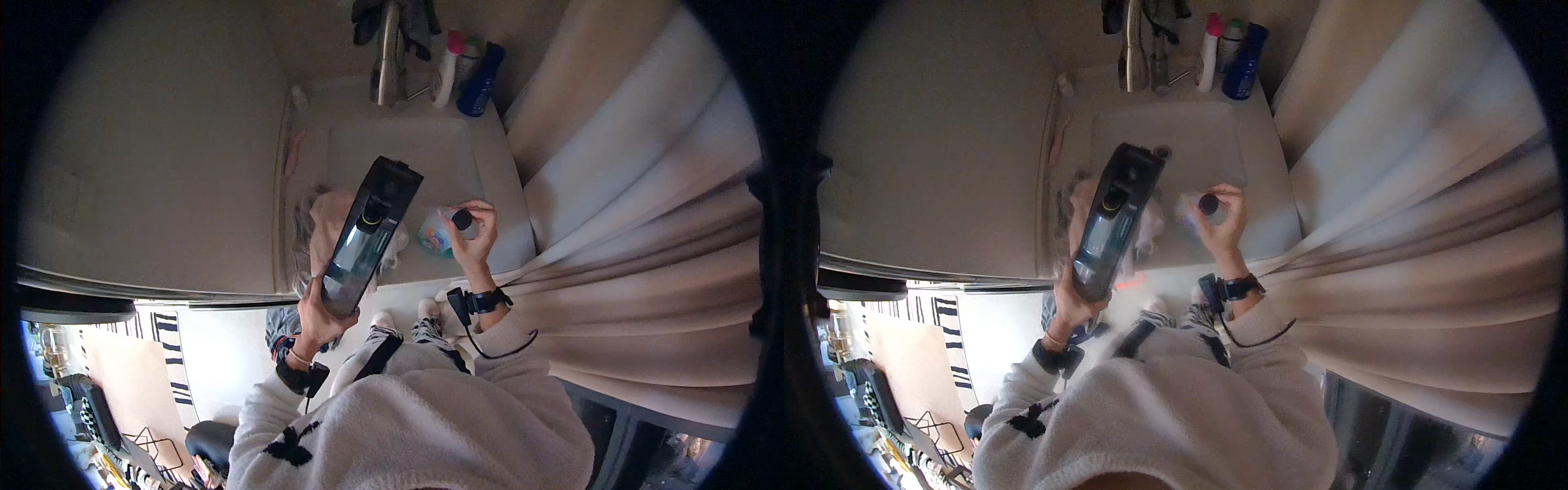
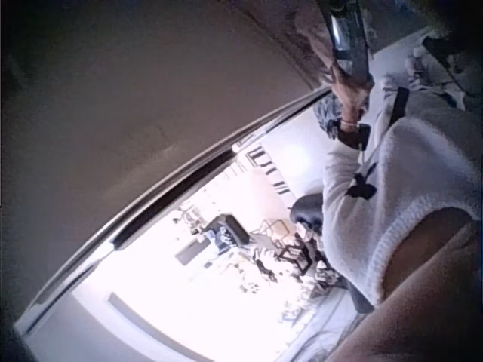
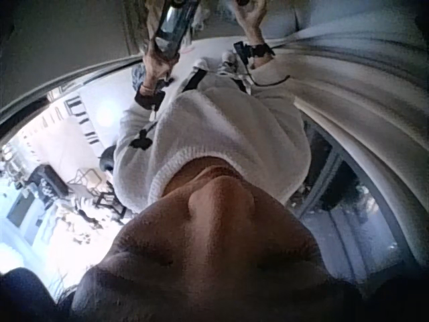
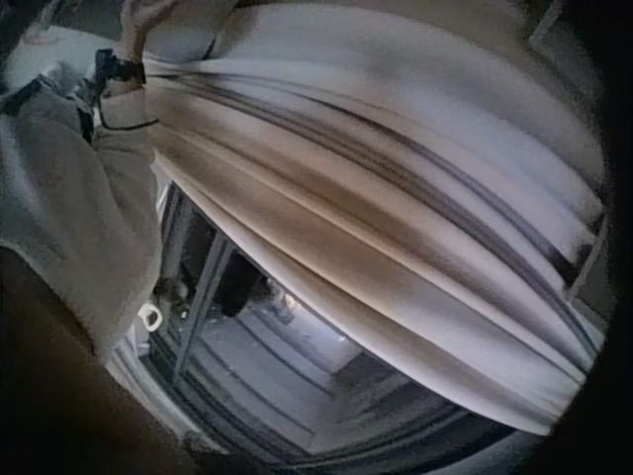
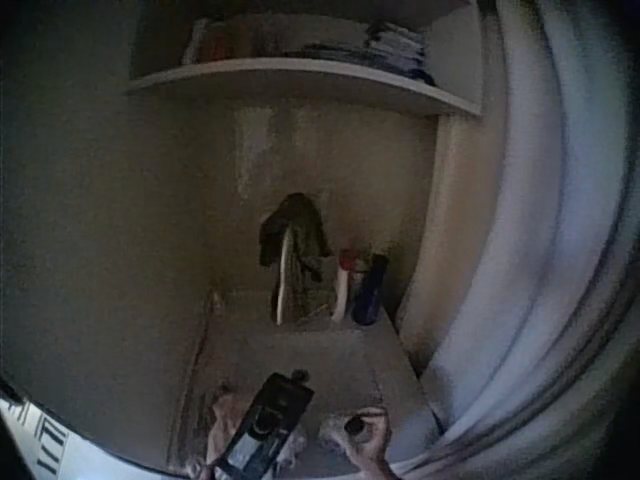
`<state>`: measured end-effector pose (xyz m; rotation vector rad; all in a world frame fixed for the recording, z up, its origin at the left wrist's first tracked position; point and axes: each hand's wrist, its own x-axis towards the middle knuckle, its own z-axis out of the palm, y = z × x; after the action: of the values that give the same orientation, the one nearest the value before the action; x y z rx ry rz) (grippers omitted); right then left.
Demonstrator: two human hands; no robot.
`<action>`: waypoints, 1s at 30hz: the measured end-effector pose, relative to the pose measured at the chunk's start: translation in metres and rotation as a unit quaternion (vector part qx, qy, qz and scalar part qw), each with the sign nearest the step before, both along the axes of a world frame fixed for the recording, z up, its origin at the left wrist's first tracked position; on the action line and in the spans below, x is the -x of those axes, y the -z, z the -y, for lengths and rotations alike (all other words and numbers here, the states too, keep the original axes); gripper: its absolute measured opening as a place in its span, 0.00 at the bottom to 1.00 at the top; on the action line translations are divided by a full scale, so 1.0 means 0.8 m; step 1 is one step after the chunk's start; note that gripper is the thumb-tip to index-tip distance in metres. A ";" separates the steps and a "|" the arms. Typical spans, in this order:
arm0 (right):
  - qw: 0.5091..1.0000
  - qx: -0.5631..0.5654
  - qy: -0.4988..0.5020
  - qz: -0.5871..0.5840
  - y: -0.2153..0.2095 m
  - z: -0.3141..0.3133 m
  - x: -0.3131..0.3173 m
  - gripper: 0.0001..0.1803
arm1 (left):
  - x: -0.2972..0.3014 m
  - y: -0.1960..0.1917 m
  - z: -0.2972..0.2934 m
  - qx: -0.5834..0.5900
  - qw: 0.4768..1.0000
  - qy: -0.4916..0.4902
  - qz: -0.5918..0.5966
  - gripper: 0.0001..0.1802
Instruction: The person assembles a cordless vacuum cleaner by attaching the dustbin, motor unit, and floor head. They then fill the water tank with cleaning solution at a sink and use the vacuum to clean the floor.
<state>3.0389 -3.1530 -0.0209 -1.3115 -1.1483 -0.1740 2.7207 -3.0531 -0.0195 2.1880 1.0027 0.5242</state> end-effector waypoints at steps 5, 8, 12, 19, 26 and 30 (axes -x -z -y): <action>0.993 0.077 0.041 0.080 0.002 0.002 0.004 0.22 | -0.002 -0.002 0.001 -0.017 0.999 0.012 0.029 0.53; 0.995 0.016 0.055 0.076 0.000 -0.005 0.010 0.22 | -0.002 -0.004 0.002 -0.024 0.999 0.017 0.043 0.53; 0.999 0.006 0.034 0.019 -0.003 -0.007 0.013 0.21 | -0.001 -0.007 0.000 -0.006 0.998 0.032 0.061 0.54; 0.998 -0.038 0.034 0.024 0.001 -0.013 0.020 0.20 | 0.000 -0.003 -0.008 0.018 0.991 0.040 0.128 0.55; 0.995 0.046 0.004 -0.086 0.003 -0.014 0.029 0.16 | -0.006 -0.001 -0.022 0.054 0.978 0.034 0.200 0.51; 0.999 0.015 0.032 0.009 0.003 -0.012 0.025 0.14 | -0.013 -0.007 -0.027 0.056 0.977 0.036 0.202 0.56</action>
<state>3.0192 -3.1430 -0.0234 -1.3764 -1.1284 -0.2167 2.7309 -3.0315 -0.0138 1.9052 0.7122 0.8174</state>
